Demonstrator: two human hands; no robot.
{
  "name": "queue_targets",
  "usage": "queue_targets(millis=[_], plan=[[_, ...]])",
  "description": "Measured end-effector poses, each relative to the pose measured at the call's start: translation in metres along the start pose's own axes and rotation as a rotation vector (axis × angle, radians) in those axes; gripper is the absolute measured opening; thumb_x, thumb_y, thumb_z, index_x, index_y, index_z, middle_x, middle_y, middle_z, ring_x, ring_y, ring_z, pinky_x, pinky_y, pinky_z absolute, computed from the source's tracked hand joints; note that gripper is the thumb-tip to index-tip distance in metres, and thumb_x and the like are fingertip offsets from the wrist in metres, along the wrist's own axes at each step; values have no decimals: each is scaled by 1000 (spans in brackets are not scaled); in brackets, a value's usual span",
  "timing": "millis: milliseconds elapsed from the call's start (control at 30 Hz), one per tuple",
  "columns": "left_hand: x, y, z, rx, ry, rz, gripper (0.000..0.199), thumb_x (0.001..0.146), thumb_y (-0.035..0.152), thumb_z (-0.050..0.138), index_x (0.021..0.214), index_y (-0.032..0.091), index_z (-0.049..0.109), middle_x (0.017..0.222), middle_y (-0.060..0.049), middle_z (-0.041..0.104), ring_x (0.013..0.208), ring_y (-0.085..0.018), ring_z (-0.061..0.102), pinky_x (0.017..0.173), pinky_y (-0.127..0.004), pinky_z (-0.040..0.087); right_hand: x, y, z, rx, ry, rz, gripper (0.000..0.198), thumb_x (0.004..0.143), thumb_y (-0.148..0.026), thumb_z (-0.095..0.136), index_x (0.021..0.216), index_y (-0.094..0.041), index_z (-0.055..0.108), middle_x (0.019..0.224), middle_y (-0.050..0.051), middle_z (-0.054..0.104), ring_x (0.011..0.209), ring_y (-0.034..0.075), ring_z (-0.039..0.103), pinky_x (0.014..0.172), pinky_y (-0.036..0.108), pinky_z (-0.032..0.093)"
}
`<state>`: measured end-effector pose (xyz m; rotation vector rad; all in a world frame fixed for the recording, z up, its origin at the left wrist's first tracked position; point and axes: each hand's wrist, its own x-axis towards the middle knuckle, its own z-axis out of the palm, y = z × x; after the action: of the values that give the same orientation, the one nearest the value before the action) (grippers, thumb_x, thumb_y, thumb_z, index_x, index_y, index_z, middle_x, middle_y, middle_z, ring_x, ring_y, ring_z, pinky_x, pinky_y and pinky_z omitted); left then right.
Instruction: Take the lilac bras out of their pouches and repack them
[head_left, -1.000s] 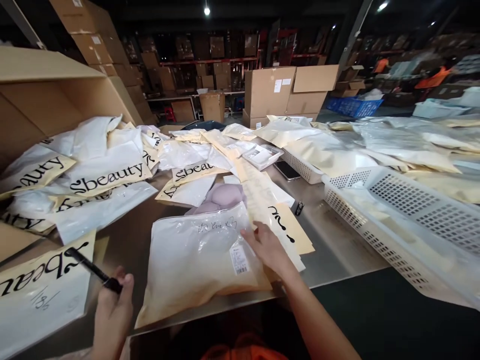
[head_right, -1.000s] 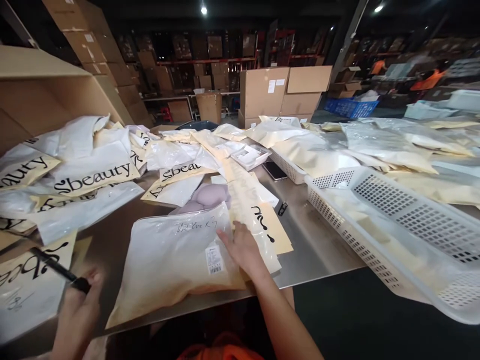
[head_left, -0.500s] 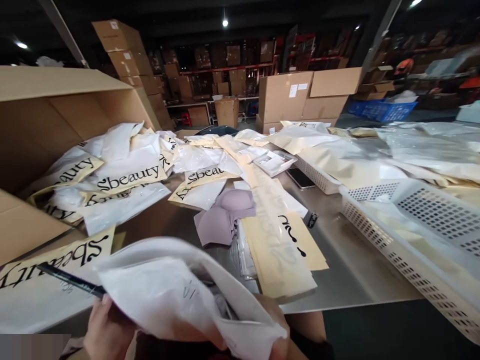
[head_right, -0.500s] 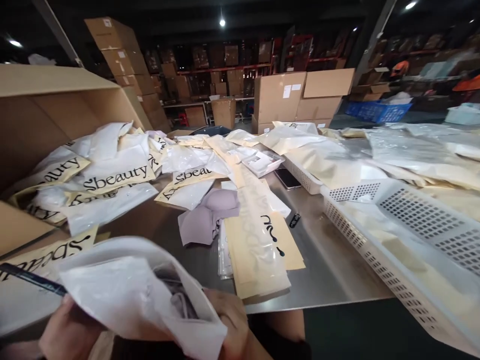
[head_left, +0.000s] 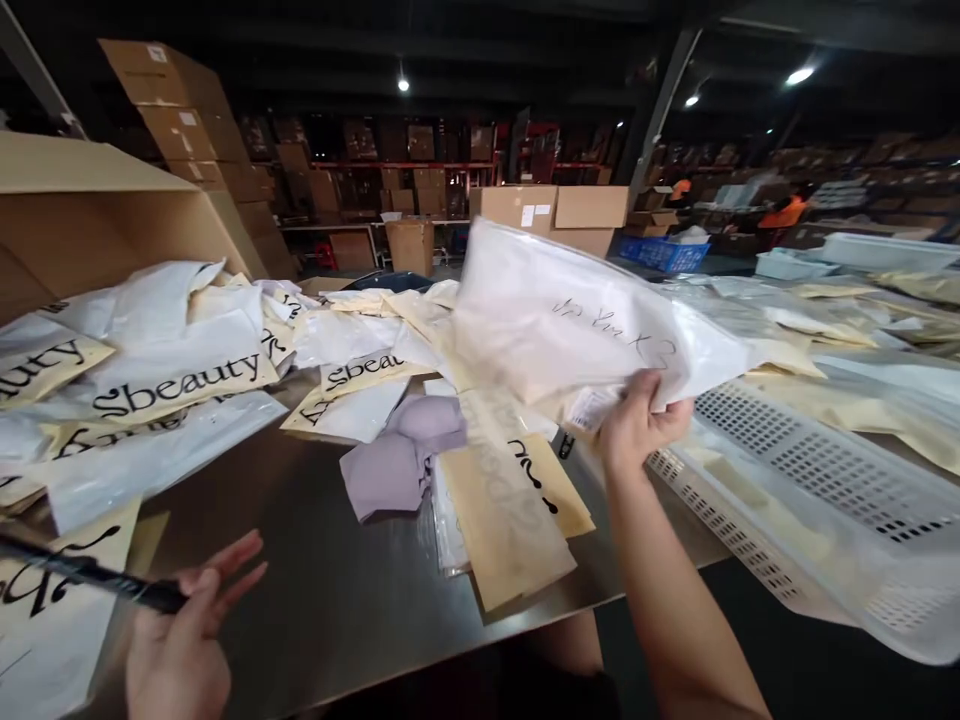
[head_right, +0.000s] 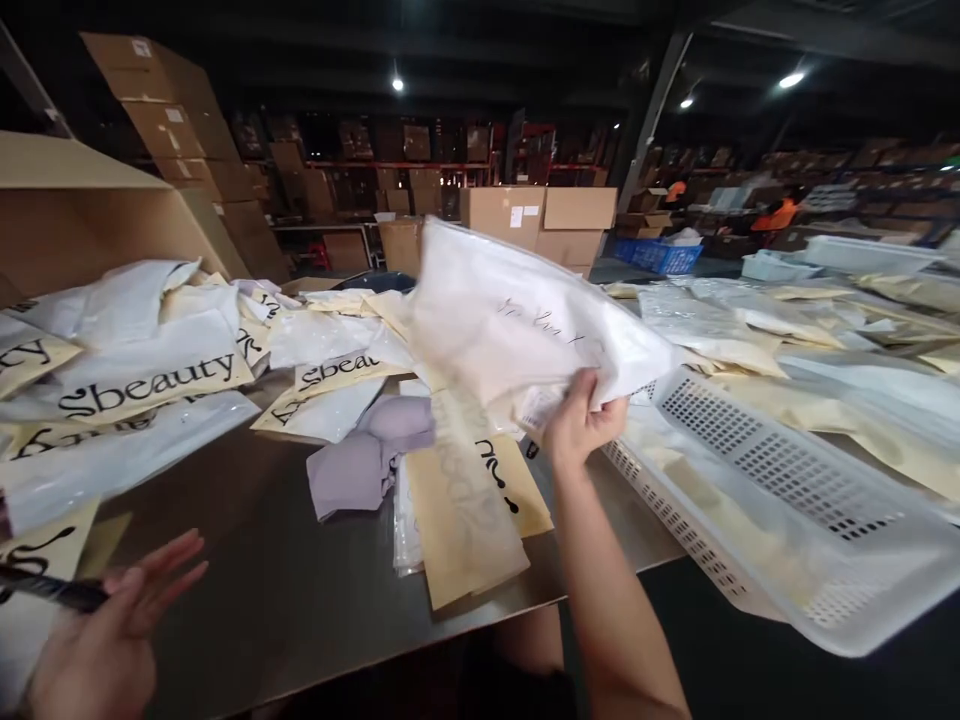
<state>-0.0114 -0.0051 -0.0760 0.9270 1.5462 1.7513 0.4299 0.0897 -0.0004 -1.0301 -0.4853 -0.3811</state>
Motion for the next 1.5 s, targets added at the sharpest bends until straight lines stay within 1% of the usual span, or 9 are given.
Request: queue_targets(millis=[200,333,467,533,667,800,933,1200,1500], plan=[[-42,-38,11,69,-141,-286,67,45,83,70,67,22,51,79,-9,74,79,-30,68,54,-37,57,-4,74,2,-397,-378,183,43,76,-45,62,100,-13,48,104,13,55,103,28,54,97,49,43],[-82,-50,29,291,-329,-233,61,73,83,47,68,23,57,68,-5,69,63,-23,63,51,-32,51,-67,42,-55,-348,-507,99,77,70,-42,72,131,-12,37,140,22,37,136,35,33,113,55,28],[-111,-54,58,587,-774,134,42,94,54,37,84,26,67,77,-5,71,72,-24,68,67,-34,55,-135,-42,-131,3,-1515,375,46,86,-39,64,130,-38,52,135,5,53,126,30,51,107,51,43],[-119,-58,73,634,-1003,343,38,95,46,37,107,27,68,94,-9,74,84,-25,72,68,-34,58,-156,-71,-152,150,-1721,501,26,91,-40,57,117,-43,62,120,1,63,115,27,59,100,47,49],[-131,-74,91,622,-1190,630,39,96,40,39,124,30,63,103,-9,74,90,-22,72,72,-30,60,-150,-60,-166,-71,-1377,639,29,98,-48,38,100,-35,64,84,4,68,77,27,67,72,44,57],[-120,-93,77,627,-978,702,36,96,42,42,120,27,64,107,-7,74,96,-22,71,81,-30,59,-91,14,-180,-699,-915,264,45,97,-41,33,129,-17,55,107,17,64,98,35,63,87,52,52],[-62,-97,60,784,-852,754,37,92,47,46,112,24,68,111,-9,72,102,-27,69,85,-39,59,-42,81,-183,-1095,-870,2,57,92,-22,28,140,5,43,110,29,57,106,39,54,93,58,44],[37,-65,112,1202,-620,631,86,74,55,65,140,4,43,147,-32,38,138,-54,27,102,-70,36,-40,102,-190,-1080,-646,-239,61,89,-39,40,135,-2,49,133,27,50,125,44,40,99,62,35],[43,-37,137,1155,-500,546,55,85,11,45,139,17,50,139,-15,57,124,-28,57,101,-37,46,-77,48,-182,-652,-536,-354,31,87,-46,53,108,-23,56,115,20,62,119,41,54,102,61,38]])
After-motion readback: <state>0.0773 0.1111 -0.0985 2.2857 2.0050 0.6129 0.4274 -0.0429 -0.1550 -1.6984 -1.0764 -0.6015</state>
